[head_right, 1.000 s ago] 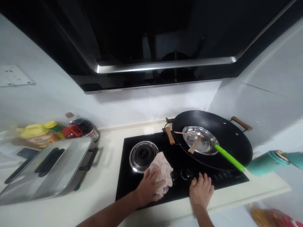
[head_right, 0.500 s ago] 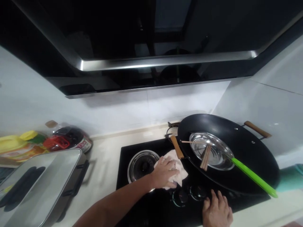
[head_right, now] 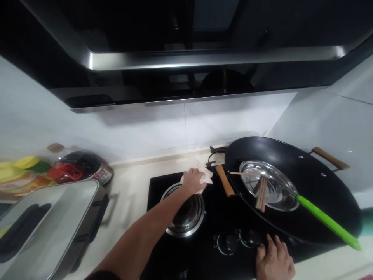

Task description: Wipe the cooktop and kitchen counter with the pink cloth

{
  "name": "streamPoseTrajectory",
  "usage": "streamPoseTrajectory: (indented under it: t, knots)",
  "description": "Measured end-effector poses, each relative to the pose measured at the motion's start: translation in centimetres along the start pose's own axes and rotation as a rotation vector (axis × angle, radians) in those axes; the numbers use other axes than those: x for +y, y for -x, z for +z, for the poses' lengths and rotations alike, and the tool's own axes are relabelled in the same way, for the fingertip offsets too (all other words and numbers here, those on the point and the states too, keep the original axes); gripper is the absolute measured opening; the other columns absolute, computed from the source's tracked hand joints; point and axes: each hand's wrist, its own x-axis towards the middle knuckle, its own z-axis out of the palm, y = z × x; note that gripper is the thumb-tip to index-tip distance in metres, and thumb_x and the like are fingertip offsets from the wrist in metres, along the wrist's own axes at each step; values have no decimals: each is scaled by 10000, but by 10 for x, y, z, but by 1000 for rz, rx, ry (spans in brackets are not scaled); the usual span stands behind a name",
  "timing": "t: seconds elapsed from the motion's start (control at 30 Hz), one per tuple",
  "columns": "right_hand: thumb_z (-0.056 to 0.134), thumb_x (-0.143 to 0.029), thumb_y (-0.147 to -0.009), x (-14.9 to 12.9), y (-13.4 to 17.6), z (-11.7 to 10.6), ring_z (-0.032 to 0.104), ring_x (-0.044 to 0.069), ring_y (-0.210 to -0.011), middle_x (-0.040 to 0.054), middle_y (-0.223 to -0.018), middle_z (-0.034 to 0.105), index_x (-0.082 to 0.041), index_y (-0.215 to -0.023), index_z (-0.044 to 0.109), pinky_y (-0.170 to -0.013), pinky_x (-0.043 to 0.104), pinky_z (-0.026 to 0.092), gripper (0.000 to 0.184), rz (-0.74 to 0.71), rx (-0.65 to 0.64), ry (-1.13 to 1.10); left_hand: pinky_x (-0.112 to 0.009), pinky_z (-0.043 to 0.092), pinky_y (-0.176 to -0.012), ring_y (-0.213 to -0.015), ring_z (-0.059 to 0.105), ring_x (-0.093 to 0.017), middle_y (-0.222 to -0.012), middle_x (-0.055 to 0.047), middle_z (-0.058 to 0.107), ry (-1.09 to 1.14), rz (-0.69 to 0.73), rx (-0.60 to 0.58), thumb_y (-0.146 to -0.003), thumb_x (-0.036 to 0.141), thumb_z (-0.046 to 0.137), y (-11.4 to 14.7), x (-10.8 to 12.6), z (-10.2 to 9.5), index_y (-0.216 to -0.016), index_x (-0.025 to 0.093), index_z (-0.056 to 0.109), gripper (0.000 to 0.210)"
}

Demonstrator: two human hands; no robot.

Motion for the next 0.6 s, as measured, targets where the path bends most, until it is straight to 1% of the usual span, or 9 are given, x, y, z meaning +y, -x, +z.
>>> streamPoseTrajectory:
  t: [0.1, 0.17, 0.3, 0.37, 0.43, 0.5, 0.6]
  knots:
    - [272, -521, -974, -1, -1, -4, 471, 441, -1393, 239, -1430, 567, -123, -1358, 612, -1115, 653, 387, 649, 8, -31, 10, -574, 368, -994, -1229, 491, -364, -1293, -120, 650, -29, -124, -9, -835, 541, 681, 2, -39, -16, -1245, 287, 682, 482]
    - [276, -514, -975, -2, -1, -6, 459, 439, -1403, 241, -1440, 556, -117, -1376, 599, -1118, 652, 381, 651, 14, -44, 5, -568, 379, -1000, -1236, 496, -354, -1296, -100, 650, -48, -200, -5, -842, 554, 663, 9, -62, -25, -1245, 307, 671, 473]
    - [307, -517, -953, -1, 0, -9, 438, 443, -1418, 217, -1468, 533, -166, -1457, 549, -1118, 674, 358, 660, 35, -62, -31, -559, 379, -1020, -1263, 490, -342, -1330, -87, 638, -83, -317, 27, -863, 560, 634, 40, -94, -41, -1287, 326, 638, 484]
    - [330, -516, -937, 0, 1, -9, 438, 455, -1411, 203, -1479, 527, -205, -1490, 524, -1102, 700, 348, 664, 59, -70, -44, -557, 375, -1029, -1270, 487, -339, -1341, -87, 635, -100, -351, 44, -871, 562, 628, 61, -105, -47, -1306, 331, 626, 493]
    - [346, -516, -924, 1, 1, -9, 437, 468, -1408, 206, -1481, 524, -217, -1501, 519, -1090, 715, 342, 672, 70, -70, -51, -560, 369, -1043, -1293, 471, -341, -1373, -89, 619, -117, -371, 60, -879, 562, 624, 82, -112, -52, -1324, 330, 616, 501]
    - [343, -530, -920, 1, 0, -11, 435, 473, -1409, 219, -1483, 522, -199, -1490, 536, -1099, 707, 337, 687, 69, -67, -53, -566, 358, -1060, -1340, 436, -346, -1428, -90, 587, -134, -382, 76, -890, 548, 620, 102, -116, -55, -1336, 330, 610, 496]
    - [293, -568, -932, 2, -3, -14, 447, 478, -1400, 233, -1487, 522, -163, -1448, 582, -1114, 696, 336, 716, 83, -108, -42, -582, 349, -1076, -1406, 377, -356, -1520, -94, 522, -151, -400, 95, -911, 529, 601, 131, -116, -58, -1352, 328, 604, 485]
